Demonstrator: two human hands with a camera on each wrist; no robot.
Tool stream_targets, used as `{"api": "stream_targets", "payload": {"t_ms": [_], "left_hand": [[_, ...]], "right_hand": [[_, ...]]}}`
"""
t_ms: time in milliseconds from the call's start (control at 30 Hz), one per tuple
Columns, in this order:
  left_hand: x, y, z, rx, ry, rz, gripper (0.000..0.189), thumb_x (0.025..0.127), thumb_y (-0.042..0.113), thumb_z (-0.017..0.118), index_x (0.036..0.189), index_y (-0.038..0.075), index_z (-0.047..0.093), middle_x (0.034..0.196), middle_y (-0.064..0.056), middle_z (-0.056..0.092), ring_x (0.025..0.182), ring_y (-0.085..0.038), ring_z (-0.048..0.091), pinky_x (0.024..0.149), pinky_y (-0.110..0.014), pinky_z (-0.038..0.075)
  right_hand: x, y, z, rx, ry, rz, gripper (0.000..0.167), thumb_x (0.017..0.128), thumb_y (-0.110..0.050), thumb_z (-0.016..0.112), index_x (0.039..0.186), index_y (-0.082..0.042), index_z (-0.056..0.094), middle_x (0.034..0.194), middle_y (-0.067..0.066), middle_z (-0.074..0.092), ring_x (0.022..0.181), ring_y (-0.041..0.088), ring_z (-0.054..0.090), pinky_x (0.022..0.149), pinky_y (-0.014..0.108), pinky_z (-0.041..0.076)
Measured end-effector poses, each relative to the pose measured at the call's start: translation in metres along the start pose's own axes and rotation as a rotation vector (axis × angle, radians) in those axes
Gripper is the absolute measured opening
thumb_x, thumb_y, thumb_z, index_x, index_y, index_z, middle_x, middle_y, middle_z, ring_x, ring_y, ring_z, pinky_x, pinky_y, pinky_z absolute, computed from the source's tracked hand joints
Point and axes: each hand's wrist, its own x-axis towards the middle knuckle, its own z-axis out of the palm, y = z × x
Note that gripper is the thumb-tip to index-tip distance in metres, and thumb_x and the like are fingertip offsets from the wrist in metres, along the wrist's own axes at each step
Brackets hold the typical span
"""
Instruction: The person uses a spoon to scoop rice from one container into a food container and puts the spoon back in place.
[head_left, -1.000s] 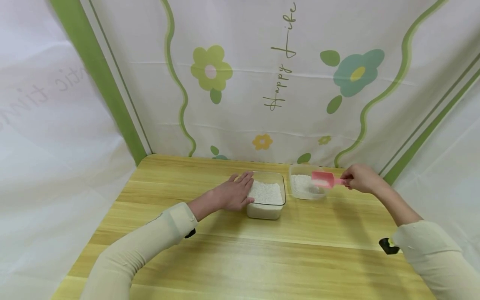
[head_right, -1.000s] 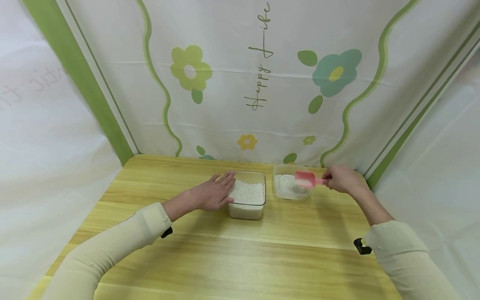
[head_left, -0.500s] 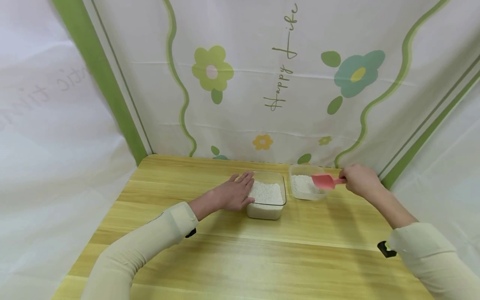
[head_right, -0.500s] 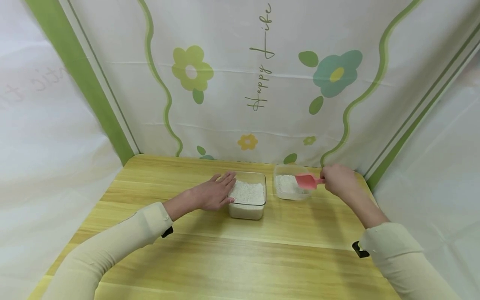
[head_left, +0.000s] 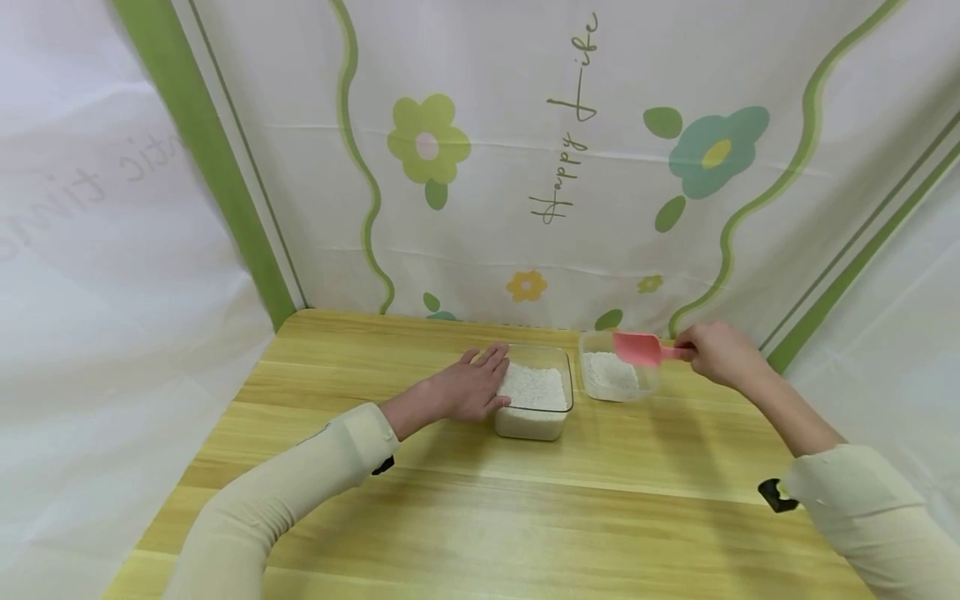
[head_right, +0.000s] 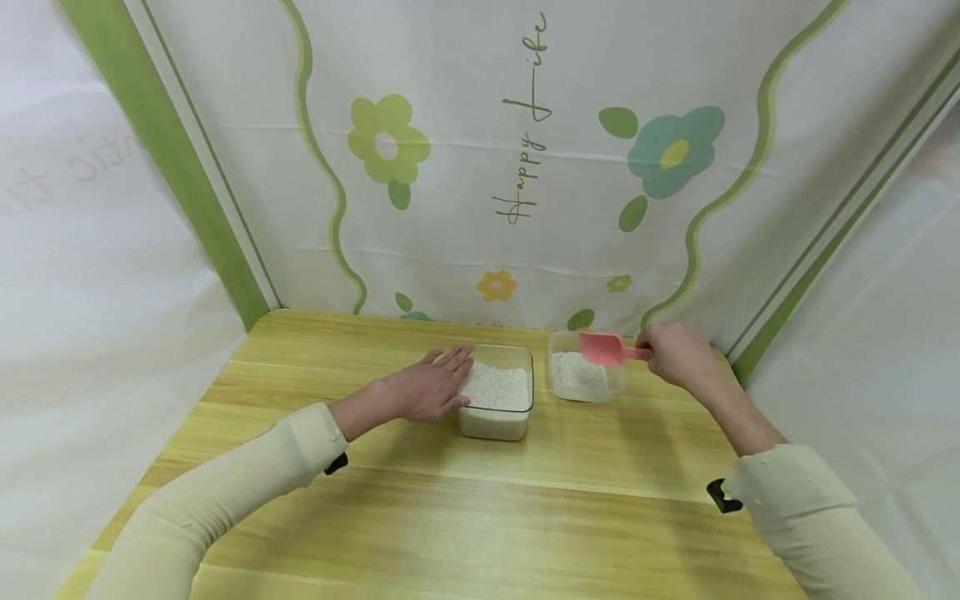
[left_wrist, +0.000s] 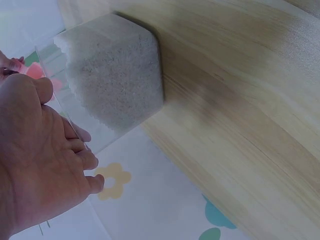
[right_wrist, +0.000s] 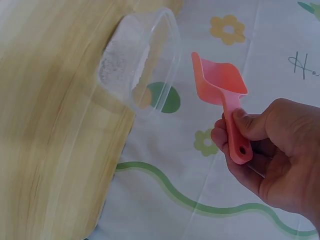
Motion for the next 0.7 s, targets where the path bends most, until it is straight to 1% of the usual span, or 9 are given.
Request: {"api": "stream_targets", "payload": {"t_ms": [133,267,433,533,700], "left_hand": [[0.000,-0.001,0.001,0.006,-0.008,-0.005,0.073,0.107,0.052,0.022,0.160,0.001,0.015,0.169,-0.016,0.000,0.157,-0.027,0.003,0.125,-0.048,0.018],[0.000,-0.001,0.000,0.008,-0.017,-0.007,0.074,0.107,0.053,0.022,0.160,0.001,0.013,0.169,-0.017,-0.001,0.157,-0.027,0.002,0.125,-0.048,0.018],[0.000,-0.001,-0.001,0.004,-0.025,-0.009,0.074,0.107,0.053,0.022,0.160,0.001,0.013,0.169,-0.016,-0.001,0.157,-0.027,0.003,0.125,-0.047,0.018],[0.000,-0.002,-0.003,0.007,-0.025,-0.010,0.075,0.107,0.053,0.022,0.160,0.001,0.013,0.169,-0.016,0.000,0.157,-0.027,0.004,0.125,-0.047,0.018],[0.002,-0.002,-0.005,0.006,-0.043,-0.014,0.076,0.107,0.054,0.022,0.160,0.002,0.010,0.169,-0.015,-0.002,0.157,-0.026,0.002,0.126,-0.047,0.016]], "right_hand": [[0.003,-0.008,-0.006,0.006,0.016,-0.022,0.010,0.089,-0.004,0.068,0.086,-0.008,0.077,0.074,0.002,0.069,0.061,0.014,0.050,0.057,0.031,0.041],[0.005,-0.023,-0.014,0.008,0.018,-0.043,0.011,0.089,-0.003,0.068,0.089,-0.007,0.078,0.076,0.002,0.070,0.061,0.012,0.050,0.058,0.030,0.041],[0.010,-0.047,-0.024,-0.023,0.030,-0.090,0.014,0.088,0.000,0.067,0.089,-0.008,0.078,0.078,0.003,0.072,0.061,0.014,0.053,0.058,0.030,0.043],[0.015,-0.064,-0.026,-0.054,0.043,-0.124,0.016,0.088,0.001,0.066,0.086,-0.012,0.077,0.077,0.002,0.072,0.060,0.014,0.052,0.056,0.029,0.041],[0.026,-0.094,-0.025,-0.123,0.028,-0.165,0.019,0.087,0.000,0.070,0.078,-0.016,0.074,0.071,-0.001,0.067,0.058,0.014,0.048,0.054,0.029,0.036]]}}
